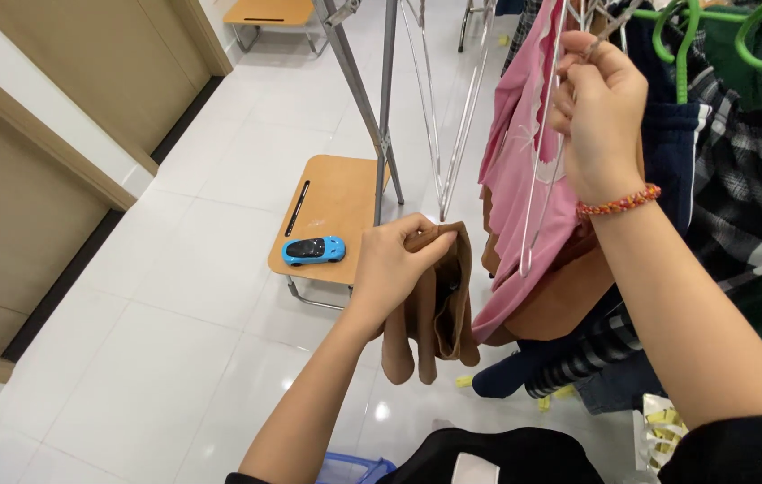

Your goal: Unpacking a brown shirt from a cardboard box and hanging it on a clothing rack

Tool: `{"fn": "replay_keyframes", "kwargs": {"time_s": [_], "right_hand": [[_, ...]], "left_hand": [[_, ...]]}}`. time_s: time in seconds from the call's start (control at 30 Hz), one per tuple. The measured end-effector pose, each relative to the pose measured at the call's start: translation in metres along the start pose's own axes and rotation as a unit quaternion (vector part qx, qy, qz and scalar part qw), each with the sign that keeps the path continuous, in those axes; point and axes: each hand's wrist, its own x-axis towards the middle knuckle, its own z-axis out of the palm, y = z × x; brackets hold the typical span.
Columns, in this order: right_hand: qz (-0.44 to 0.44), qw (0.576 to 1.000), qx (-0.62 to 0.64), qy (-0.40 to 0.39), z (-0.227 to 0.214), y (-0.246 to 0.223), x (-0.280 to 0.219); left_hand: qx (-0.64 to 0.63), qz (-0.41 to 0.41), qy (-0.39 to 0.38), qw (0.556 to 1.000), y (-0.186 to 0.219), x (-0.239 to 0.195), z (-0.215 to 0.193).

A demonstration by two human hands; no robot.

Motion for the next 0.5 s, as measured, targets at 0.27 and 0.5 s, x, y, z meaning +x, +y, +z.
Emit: {"fn": "replay_keyframes", "kwargs": {"time_s": [0.27,0.5], "right_hand": [[-0.006,0.998,-0.017,0.063,-0.047,-0.010,-0.125],[-0.090,0.980,0.027,0.175,-0.077,0.032,-0.209]], "left_hand": [[0.015,-0.068,-0.037,0.997,-0.001,-0.017,0.013],[0.002,-0.053,-0.047,0.997,-0.007,-0.031,0.034]]}}
